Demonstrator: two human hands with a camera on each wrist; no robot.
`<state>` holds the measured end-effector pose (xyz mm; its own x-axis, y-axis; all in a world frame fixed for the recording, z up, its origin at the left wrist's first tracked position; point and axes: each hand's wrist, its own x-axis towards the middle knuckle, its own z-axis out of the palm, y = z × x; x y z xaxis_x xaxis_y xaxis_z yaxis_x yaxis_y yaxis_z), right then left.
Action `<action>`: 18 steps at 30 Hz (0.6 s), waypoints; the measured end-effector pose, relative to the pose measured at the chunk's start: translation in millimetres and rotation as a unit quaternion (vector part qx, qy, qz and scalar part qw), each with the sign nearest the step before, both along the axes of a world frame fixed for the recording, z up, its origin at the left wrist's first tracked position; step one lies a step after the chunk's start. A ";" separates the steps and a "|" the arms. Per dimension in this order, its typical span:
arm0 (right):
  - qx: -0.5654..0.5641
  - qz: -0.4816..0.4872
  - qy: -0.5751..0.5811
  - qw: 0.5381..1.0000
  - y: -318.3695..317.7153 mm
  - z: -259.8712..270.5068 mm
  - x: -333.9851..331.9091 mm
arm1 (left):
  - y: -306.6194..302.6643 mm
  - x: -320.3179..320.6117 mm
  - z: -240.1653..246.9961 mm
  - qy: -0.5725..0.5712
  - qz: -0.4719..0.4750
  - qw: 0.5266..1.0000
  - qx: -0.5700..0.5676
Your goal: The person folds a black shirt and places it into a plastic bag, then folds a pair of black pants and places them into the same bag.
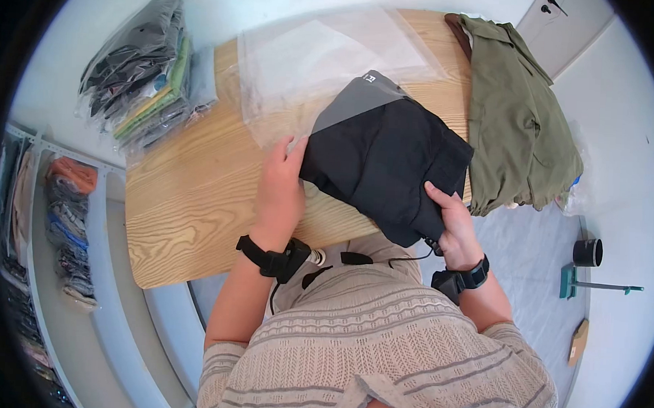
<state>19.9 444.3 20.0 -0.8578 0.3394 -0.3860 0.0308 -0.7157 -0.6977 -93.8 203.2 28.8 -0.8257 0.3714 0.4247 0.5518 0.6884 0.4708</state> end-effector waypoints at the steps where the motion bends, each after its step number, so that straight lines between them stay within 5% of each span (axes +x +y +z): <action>1: 0.004 0.028 -0.007 1.000 4.1 2.9 2.1 | -0.4 -0.5 -0.6 -0.001 -0.001 1.000 0.000; 5: -0.038 0.136 -0.024 0.990 12.7 20.8 3.7 | -4.3 -0.9 -2.8 0.027 -0.010 1.000 -0.004; 10: -0.017 0.141 -0.044 0.989 20.5 5.7 1.8 | -10.8 36.3 8.7 0.014 0.033 0.999 0.021; 12: -0.016 0.140 -0.038 0.989 19.3 5.4 3.3 | -16.7 52.9 -10.1 -0.008 -0.048 0.997 -0.059; 18: -0.002 0.118 -0.067 0.991 18.7 3.2 5.0 | -8.6 64.7 -30.7 0.071 -0.049 0.992 -0.088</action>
<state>24.9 463.0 23.1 -0.8545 0.1334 -0.5020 0.2893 -0.6804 -0.6733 -29.1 194.7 -1.9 -0.7186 0.5257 0.4553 0.6724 0.6923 0.2619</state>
